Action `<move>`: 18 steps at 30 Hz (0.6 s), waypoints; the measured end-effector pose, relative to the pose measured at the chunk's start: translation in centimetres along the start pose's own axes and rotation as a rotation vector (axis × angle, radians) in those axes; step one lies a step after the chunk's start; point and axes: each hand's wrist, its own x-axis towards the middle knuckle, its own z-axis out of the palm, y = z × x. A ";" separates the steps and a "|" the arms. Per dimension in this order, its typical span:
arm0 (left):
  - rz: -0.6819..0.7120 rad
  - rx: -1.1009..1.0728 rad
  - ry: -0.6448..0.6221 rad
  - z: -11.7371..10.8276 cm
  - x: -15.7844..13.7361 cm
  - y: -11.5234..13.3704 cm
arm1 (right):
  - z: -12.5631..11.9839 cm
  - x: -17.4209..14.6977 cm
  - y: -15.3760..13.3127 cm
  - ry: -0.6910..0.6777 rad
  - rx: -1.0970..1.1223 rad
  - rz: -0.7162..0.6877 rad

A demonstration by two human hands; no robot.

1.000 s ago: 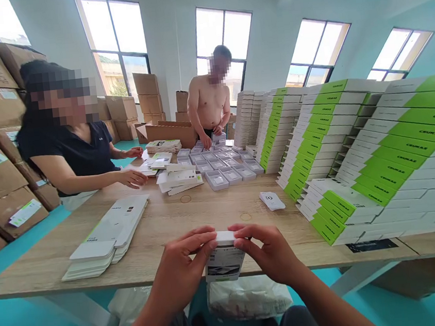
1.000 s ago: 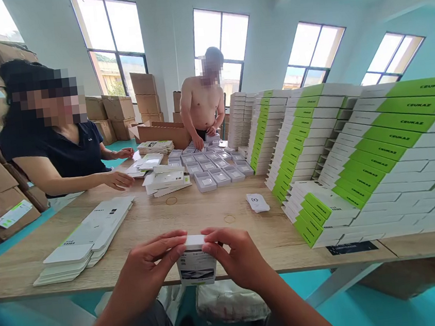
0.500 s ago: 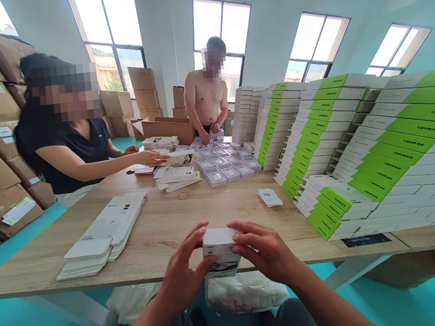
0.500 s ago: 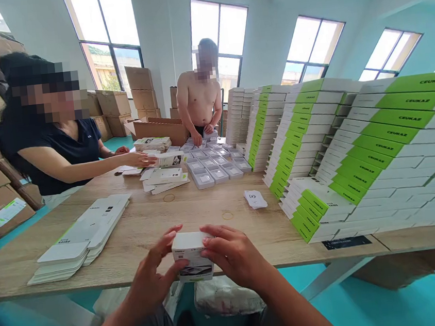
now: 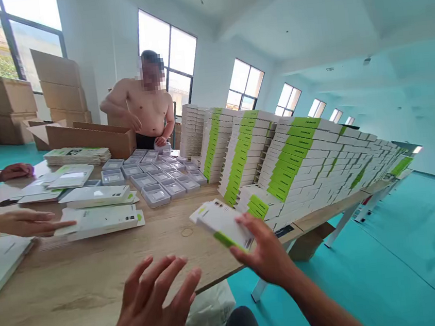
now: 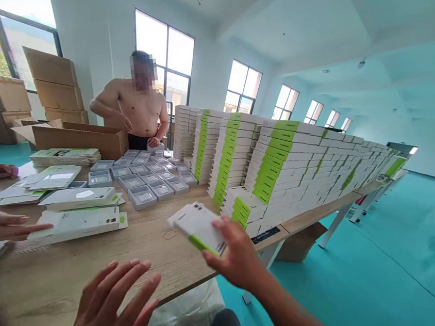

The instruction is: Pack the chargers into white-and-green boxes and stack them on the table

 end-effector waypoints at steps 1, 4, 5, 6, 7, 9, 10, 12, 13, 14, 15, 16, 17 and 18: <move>-0.008 -0.010 0.003 0.4 -0.3 -0.3 | -0.4 1.1 2.7 0.130 -0.152 0.025; 0.010 -0.019 -0.046 1.5 -1.9 -1.2 | -2.0 4.3 9.7 0.262 -0.489 0.080; 0.022 -0.012 -0.069 1.8 -2.6 -1.5 | -2.6 5.1 11.2 0.261 -0.534 0.082; 0.038 -0.006 -0.086 2.0 -3.2 -1.7 | -3.2 5.7 12.1 0.250 -0.553 0.074; 0.047 -0.001 -0.096 2.1 -3.9 -1.9 | -3.6 6.0 12.5 0.237 -0.557 0.059; 0.045 -0.001 -0.109 1.9 -5.4 -2.3 | -3.6 5.7 11.9 0.238 -0.560 0.033; 0.023 -0.004 -0.123 1.5 -6.1 -2.5 | -3.0 5.3 11.1 0.267 -0.552 0.026; -0.063 0.001 -0.175 0.2 -7.5 -3.1 | -0.7 3.7 9.1 0.346 -0.478 -0.020; -0.120 0.010 -0.216 -0.7 -8.1 -3.4 | 1.0 2.8 7.9 0.374 -0.404 -0.067; -0.177 0.023 -0.258 -1.7 -8.6 -3.9 | 3.1 1.8 6.8 0.347 -0.293 -0.146; -0.234 0.044 -0.298 -2.7 -8.9 -4.5 | 5.3 0.8 5.6 0.277 -0.171 -0.217; -0.290 0.070 -0.336 -3.7 -9.1 -5.2 | 7.6 0.0 4.3 0.183 -0.060 -0.285; -0.350 0.104 -0.377 -4.7 -9.0 -6.1 | 9.9 -0.7 3.0 0.083 0.039 -0.345; -0.421 0.146 -0.427 -5.5 -8.7 -7.1 | 11.9 -1.2 1.6 -0.007 0.119 -0.385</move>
